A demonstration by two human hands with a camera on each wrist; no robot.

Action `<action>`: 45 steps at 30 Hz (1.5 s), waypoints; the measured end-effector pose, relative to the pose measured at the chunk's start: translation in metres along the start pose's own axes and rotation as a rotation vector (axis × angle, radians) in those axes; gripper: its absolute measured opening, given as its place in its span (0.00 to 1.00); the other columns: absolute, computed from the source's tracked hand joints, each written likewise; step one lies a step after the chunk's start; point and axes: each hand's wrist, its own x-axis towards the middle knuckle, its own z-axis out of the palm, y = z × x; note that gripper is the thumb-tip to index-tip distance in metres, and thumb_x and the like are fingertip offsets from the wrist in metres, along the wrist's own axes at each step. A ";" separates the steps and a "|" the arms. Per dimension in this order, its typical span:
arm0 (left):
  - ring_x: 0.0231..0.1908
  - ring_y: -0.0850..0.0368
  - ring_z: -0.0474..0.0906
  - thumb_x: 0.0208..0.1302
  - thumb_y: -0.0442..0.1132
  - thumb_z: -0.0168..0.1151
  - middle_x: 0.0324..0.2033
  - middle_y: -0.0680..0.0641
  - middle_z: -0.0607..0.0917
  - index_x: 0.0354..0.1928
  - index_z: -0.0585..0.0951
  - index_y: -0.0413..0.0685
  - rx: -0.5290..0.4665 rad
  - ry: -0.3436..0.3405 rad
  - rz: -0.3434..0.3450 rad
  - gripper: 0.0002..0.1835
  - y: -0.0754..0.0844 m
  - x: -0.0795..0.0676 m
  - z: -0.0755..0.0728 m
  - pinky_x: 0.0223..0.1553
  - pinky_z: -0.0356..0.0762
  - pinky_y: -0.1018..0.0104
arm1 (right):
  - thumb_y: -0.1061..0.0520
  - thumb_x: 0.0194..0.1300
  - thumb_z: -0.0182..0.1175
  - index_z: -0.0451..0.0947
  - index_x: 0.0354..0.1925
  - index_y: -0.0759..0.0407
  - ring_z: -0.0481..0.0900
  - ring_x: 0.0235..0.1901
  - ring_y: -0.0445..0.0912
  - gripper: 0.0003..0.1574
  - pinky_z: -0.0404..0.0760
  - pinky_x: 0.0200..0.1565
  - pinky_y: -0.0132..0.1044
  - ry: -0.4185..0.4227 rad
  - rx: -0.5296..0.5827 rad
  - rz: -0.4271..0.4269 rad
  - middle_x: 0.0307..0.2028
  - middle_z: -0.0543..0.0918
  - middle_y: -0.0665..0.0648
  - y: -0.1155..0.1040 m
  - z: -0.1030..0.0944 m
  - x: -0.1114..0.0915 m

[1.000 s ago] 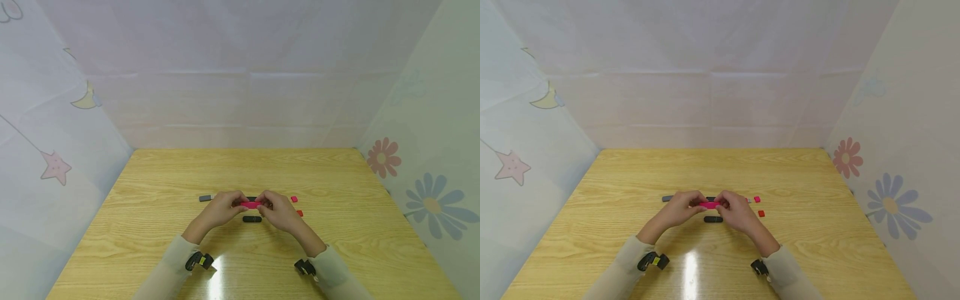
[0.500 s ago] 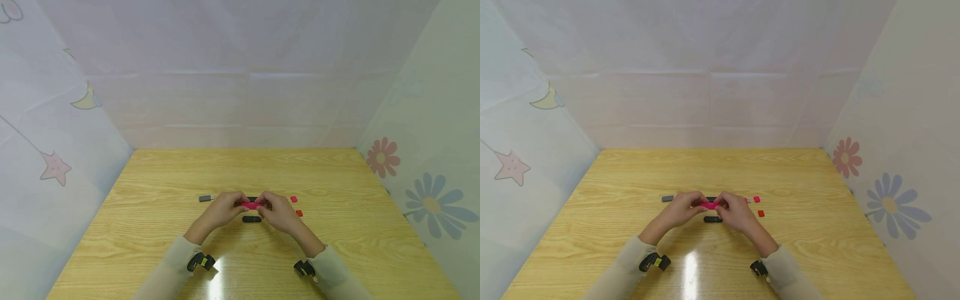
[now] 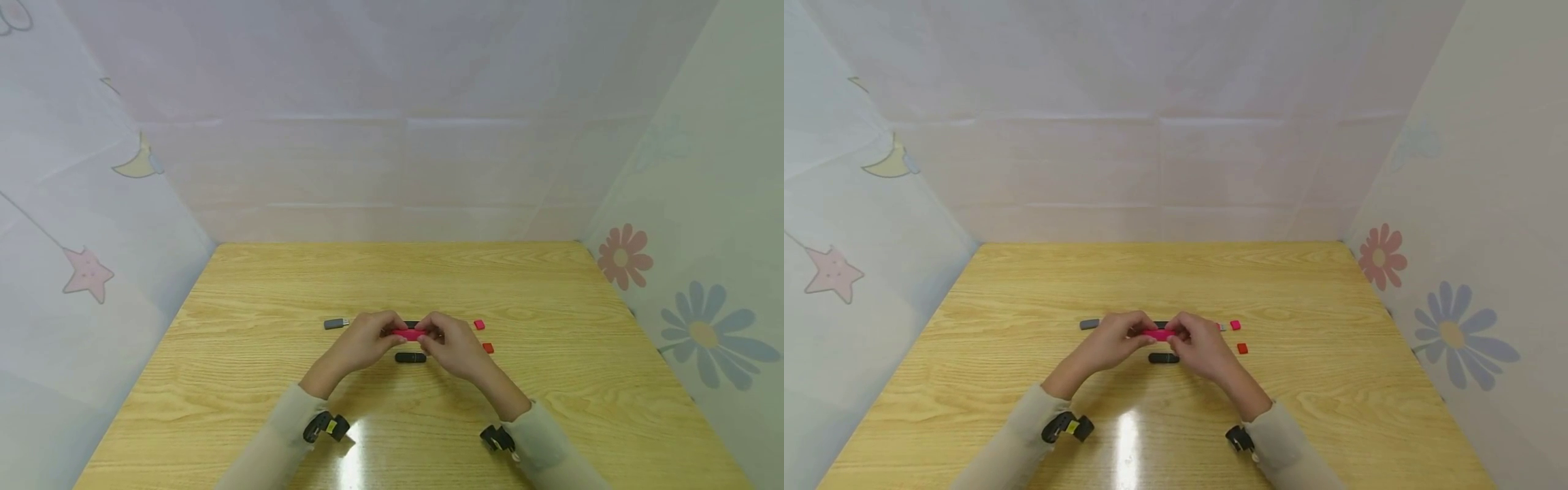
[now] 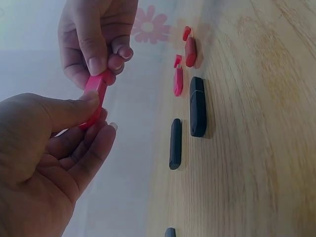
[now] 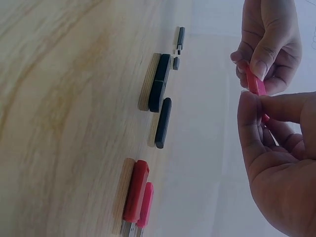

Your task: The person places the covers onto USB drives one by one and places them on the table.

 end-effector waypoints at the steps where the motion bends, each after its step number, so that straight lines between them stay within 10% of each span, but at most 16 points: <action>1: 0.37 0.65 0.82 0.70 0.39 0.66 0.38 0.54 0.88 0.45 0.84 0.50 -0.003 0.001 -0.001 0.05 0.000 0.000 0.000 0.39 0.81 0.70 | 0.63 0.71 0.62 0.80 0.45 0.58 0.81 0.29 0.45 0.05 0.81 0.31 0.33 0.001 -0.011 -0.008 0.32 0.84 0.55 0.001 0.000 0.000; 45: 0.37 0.64 0.80 0.67 0.37 0.69 0.41 0.54 0.84 0.47 0.85 0.50 0.078 0.012 -0.034 0.08 -0.009 -0.021 -0.017 0.41 0.81 0.69 | 0.62 0.65 0.68 0.83 0.44 0.58 0.74 0.29 0.37 0.08 0.77 0.31 0.29 -0.010 -0.173 -0.095 0.32 0.80 0.47 -0.013 0.016 0.013</action>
